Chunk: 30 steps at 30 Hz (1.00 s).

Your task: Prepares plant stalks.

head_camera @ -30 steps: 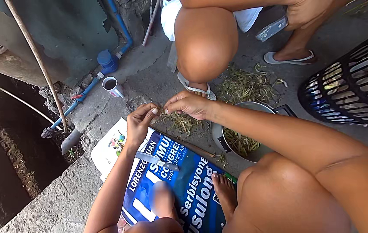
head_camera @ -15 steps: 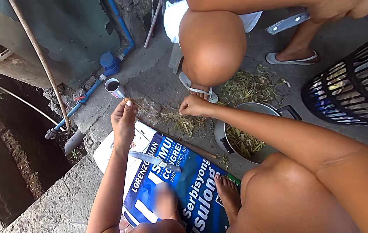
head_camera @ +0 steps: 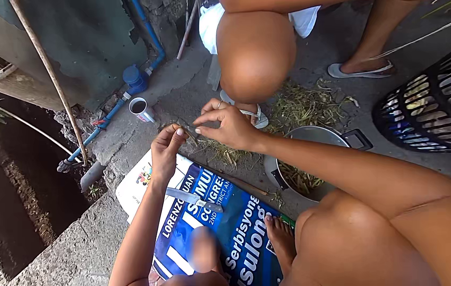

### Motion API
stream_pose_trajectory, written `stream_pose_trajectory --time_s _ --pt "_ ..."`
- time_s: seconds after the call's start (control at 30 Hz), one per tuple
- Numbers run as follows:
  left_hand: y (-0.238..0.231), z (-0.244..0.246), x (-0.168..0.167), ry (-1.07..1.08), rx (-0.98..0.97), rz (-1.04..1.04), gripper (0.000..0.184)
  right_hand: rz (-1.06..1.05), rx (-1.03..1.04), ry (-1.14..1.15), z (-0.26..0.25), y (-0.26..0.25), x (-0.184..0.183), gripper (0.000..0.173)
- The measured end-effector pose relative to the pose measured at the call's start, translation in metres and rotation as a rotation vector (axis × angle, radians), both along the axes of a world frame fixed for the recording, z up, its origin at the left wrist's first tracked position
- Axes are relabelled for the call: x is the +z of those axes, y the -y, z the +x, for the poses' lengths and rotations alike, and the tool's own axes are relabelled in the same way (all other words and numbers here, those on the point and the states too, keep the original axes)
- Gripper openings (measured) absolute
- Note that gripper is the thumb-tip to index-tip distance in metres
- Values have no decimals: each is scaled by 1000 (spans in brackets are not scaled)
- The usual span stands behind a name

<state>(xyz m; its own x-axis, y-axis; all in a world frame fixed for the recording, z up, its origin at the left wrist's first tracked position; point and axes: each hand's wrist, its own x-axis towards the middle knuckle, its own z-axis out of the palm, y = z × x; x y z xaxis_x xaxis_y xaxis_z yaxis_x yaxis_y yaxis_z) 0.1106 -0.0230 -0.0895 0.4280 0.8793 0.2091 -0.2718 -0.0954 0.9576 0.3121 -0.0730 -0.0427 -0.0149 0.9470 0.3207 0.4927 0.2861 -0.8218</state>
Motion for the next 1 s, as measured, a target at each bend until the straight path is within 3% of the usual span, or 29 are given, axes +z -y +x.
stream_pose_trajectory --time_s 0.13,0.4,0.53,0.87,1.0 --pt "6 4 2 -24 7 67 11 83 -3 38 -11 5 1 14" --pt "10 5 7 -53 -40 98 22 43 50 50 -6 4 5 9" --pt "9 2 7 -81 -45 145 17 18 81 80 -2 4 2 11" --pt "7 -2 10 -115 -30 91 15 -122 128 60 6 1 -11 10" --pt "-2 -11 12 -111 57 102 16 -311 121 112 22 -8 -33 9"
